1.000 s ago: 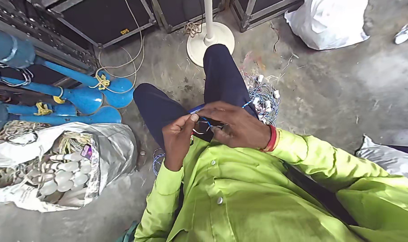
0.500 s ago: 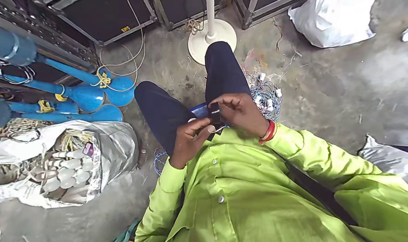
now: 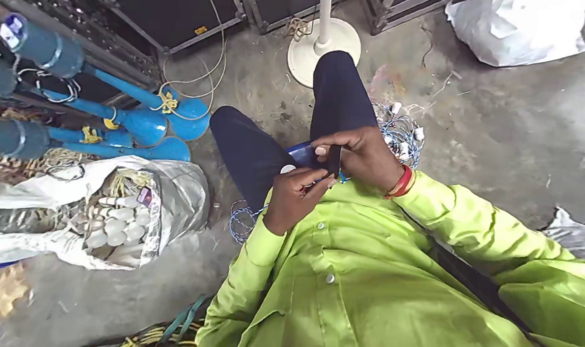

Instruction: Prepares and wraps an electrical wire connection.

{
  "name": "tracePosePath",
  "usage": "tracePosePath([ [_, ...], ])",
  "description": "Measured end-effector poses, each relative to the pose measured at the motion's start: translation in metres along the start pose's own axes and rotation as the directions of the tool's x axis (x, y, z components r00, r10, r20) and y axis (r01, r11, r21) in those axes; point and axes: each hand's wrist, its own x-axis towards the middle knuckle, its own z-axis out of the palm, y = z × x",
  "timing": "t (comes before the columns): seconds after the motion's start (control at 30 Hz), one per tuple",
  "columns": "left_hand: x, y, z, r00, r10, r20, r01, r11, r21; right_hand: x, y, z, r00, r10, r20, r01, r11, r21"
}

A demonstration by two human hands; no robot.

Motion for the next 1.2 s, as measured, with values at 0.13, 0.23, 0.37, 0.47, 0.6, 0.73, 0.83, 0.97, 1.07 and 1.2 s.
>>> tracePosePath([
  [0.13, -0.001, -0.006, -0.005, 1.0, -0.002, 0.03, 0.004, 0.998, -0.068, 0.005, -0.001, 0.007, 0.972, 0.206, 0.116, -0.226, 0.954, 0.199],
  [0.23, -0.003, -0.009, -0.007, 0.998, -0.018, 0.066, 0.027, 0.99, -0.14, 0.007, -0.003, 0.007, 0.949, 0.264, 0.172, -0.295, 0.935, 0.195],
  [0.37, -0.004, -0.011, -0.008, 0.989, -0.068, 0.132, 0.095, 0.973, -0.211, 0.009, 0.001, 0.008, 0.959, 0.247, 0.143, -0.267, 0.952, 0.15],
  [0.47, -0.003, -0.008, -0.009, 0.974, -0.115, 0.195, 0.166, 0.948, -0.272, 0.011, 0.006, 0.008, 0.995, 0.096, 0.037, -0.098, 0.992, 0.075],
  [0.6, -0.002, -0.005, -0.008, 0.961, -0.152, 0.232, 0.237, 0.885, -0.4, 0.017, 0.0, -0.003, 0.992, 0.126, 0.0, -0.126, 0.991, 0.053],
  [0.73, -0.003, -0.004, -0.006, 0.962, -0.174, 0.209, 0.254, 0.849, -0.463, 0.018, -0.015, -0.023, 0.882, 0.385, 0.273, -0.437, 0.884, 0.166],
  [0.83, -0.003, -0.005, -0.003, 0.964, -0.168, 0.205, 0.244, 0.862, -0.445, 0.013, -0.011, -0.03, 0.867, 0.296, 0.401, -0.454, 0.803, 0.388],
  [0.97, -0.004, -0.004, -0.002, 0.958, -0.168, 0.233, 0.253, 0.879, -0.405, 0.011, -0.008, -0.016, 0.988, 0.093, 0.121, -0.129, 0.931, 0.342],
  [1.07, -0.004, -0.003, -0.003, 0.967, -0.109, 0.232, 0.178, 0.937, -0.302, 0.011, -0.003, -0.004, 1.0, 0.011, -0.013, -0.01, 0.993, 0.119],
  [1.2, -0.003, -0.002, -0.003, 0.986, -0.01, 0.166, 0.031, 0.992, -0.12, 0.008, 0.007, 0.006, 0.993, 0.115, -0.006, -0.115, 0.986, -0.118],
])
